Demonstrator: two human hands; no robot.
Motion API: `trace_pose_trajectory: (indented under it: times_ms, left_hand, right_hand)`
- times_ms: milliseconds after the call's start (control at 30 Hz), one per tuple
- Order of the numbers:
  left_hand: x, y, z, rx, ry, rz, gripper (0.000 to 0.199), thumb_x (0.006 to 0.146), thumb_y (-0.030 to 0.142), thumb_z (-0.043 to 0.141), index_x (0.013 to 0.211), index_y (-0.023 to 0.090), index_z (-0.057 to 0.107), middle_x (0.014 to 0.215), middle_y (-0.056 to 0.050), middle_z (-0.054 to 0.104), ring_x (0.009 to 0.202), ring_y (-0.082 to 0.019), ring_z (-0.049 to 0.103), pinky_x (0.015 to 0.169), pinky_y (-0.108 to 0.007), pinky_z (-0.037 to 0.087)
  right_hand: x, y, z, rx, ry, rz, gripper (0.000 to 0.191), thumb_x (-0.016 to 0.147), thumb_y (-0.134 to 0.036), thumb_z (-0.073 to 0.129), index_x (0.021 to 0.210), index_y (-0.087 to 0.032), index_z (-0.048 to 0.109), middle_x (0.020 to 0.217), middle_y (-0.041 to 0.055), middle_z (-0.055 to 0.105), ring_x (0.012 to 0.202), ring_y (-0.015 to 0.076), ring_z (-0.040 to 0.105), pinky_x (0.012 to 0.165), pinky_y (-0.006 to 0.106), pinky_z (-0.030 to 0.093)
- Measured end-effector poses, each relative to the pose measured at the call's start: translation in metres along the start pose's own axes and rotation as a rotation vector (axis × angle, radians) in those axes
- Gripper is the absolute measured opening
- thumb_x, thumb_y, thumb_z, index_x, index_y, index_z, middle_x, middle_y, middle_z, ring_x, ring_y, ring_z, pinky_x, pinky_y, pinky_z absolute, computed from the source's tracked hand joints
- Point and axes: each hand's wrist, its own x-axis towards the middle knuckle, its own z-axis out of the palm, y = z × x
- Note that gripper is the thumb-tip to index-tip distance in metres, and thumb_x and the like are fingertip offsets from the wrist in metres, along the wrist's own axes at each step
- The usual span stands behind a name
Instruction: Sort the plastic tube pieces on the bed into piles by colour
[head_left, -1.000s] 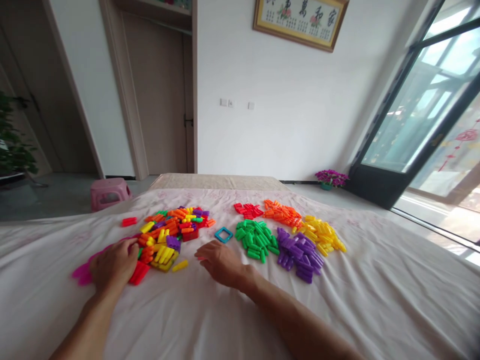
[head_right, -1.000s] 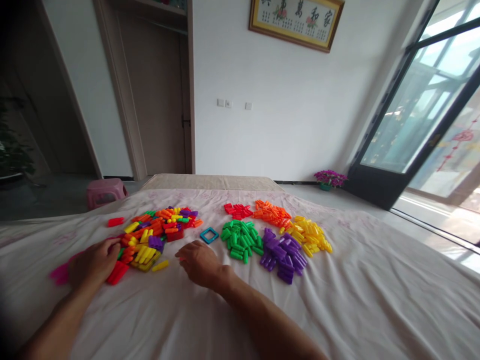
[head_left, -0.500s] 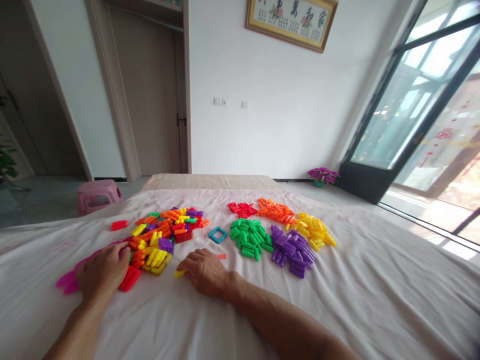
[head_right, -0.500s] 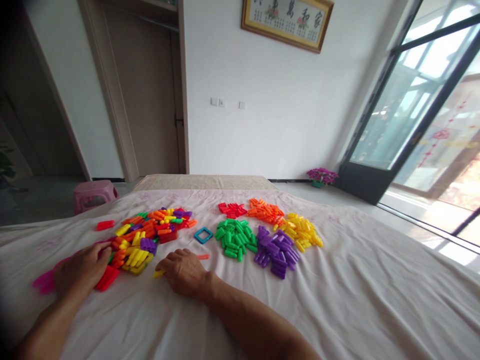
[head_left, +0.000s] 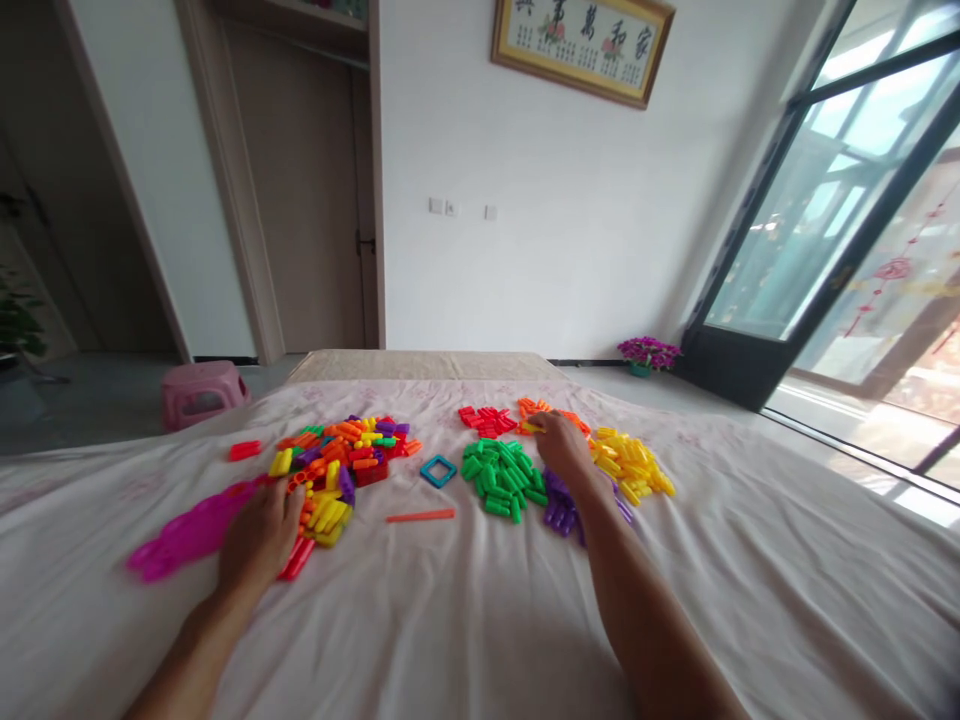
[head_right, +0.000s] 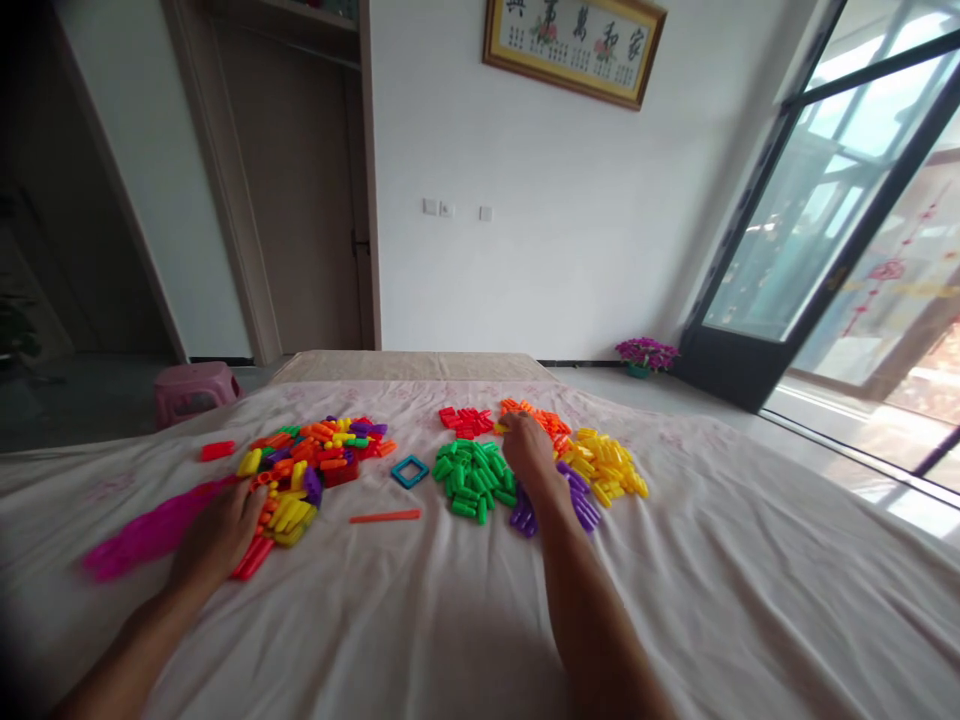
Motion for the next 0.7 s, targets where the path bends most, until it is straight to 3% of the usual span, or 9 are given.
trace_pose_trajectory:
  times_ms: [167, 233, 300, 433, 533, 633, 700]
  left_hand:
    - [-0.007, 0.023, 0.02, -0.099, 0.084, -0.02, 0.057, 0.098, 0.043, 0.031, 0.14, 0.011, 0.053, 0.134, -0.02, 0.067, 0.121, -0.028, 0.064, 0.102, -0.041, 0.05]
    - [-0.011, 0.034, 0.026, -0.153, 0.104, -0.02, 0.057, 0.098, 0.045, 0.032, 0.142, 0.013, 0.052, 0.139, -0.019, 0.064, 0.129, -0.028, 0.059, 0.108, -0.044, 0.046]
    - [-0.014, 0.044, 0.029, -0.238, 0.112, -0.038, 0.059, 0.098, 0.048, 0.033, 0.143, 0.016, 0.051, 0.145, -0.018, 0.059, 0.139, -0.029, 0.05, 0.115, -0.048, 0.04]
    - [-0.015, 0.058, 0.026, -0.531, 0.083, -0.055, 0.061, 0.098, 0.052, 0.032, 0.144, 0.017, 0.051, 0.155, -0.016, 0.049, 0.149, -0.027, 0.038, 0.124, -0.047, 0.032]
    - [-0.013, 0.06, 0.015, -0.664, 0.131, -0.05, 0.059, 0.099, 0.051, 0.031, 0.143, 0.018, 0.052, 0.153, -0.014, 0.052, 0.146, -0.024, 0.043, 0.125, -0.043, 0.032]
    - [-0.009, 0.05, -0.001, -0.563, 0.252, -0.077, 0.058, 0.1, 0.049, 0.03, 0.138, 0.014, 0.056, 0.144, -0.018, 0.059, 0.139, -0.026, 0.052, 0.119, -0.043, 0.039]
    - [-0.005, 0.037, -0.012, -0.384, 0.268, -0.112, 0.056, 0.098, 0.046, 0.034, 0.135, 0.012, 0.059, 0.138, -0.02, 0.064, 0.13, -0.03, 0.058, 0.113, -0.044, 0.044]
  right_hand:
    - [0.004, 0.076, -0.015, -0.133, 0.096, 0.363, 0.044, 0.093, -0.015, 0.047, 0.132, -0.018, 0.068, 0.129, 0.0151, 0.065, 0.114, 0.0269, 0.065, 0.09, 0.032, 0.047]
    - [0.004, 0.087, -0.018, -0.143, 0.125, 0.42, 0.046, 0.094, -0.018, 0.048, 0.137, -0.017, 0.063, 0.134, 0.0165, 0.063, 0.115, 0.0283, 0.065, 0.09, 0.034, 0.048]
    - [0.004, 0.082, -0.019, -0.13, 0.143, 0.401, 0.046, 0.095, -0.022, 0.049, 0.14, -0.019, 0.061, 0.139, 0.0155, 0.06, 0.116, 0.0288, 0.064, 0.089, 0.035, 0.049]
    - [0.0, 0.027, -0.01, -0.064, 0.12, 0.199, 0.041, 0.097, -0.024, 0.05, 0.135, -0.023, 0.065, 0.14, 0.0114, 0.061, 0.116, 0.0276, 0.065, 0.091, 0.034, 0.05]
    - [-0.016, -0.032, 0.01, 0.054, 0.019, -0.091, 0.035, 0.097, -0.021, 0.051, 0.125, -0.024, 0.072, 0.129, 0.0082, 0.068, 0.114, 0.0241, 0.066, 0.093, 0.031, 0.049]
    - [-0.045, -0.081, 0.04, 0.216, -0.094, -0.415, 0.032, 0.096, -0.019, 0.055, 0.123, -0.023, 0.072, 0.122, 0.0078, 0.072, 0.111, 0.022, 0.067, 0.096, 0.03, 0.049]
    - [-0.064, -0.105, 0.061, 0.317, -0.152, -0.602, 0.036, 0.095, -0.016, 0.056, 0.128, -0.022, 0.068, 0.127, 0.0075, 0.07, 0.116, 0.0208, 0.065, 0.101, 0.03, 0.048]
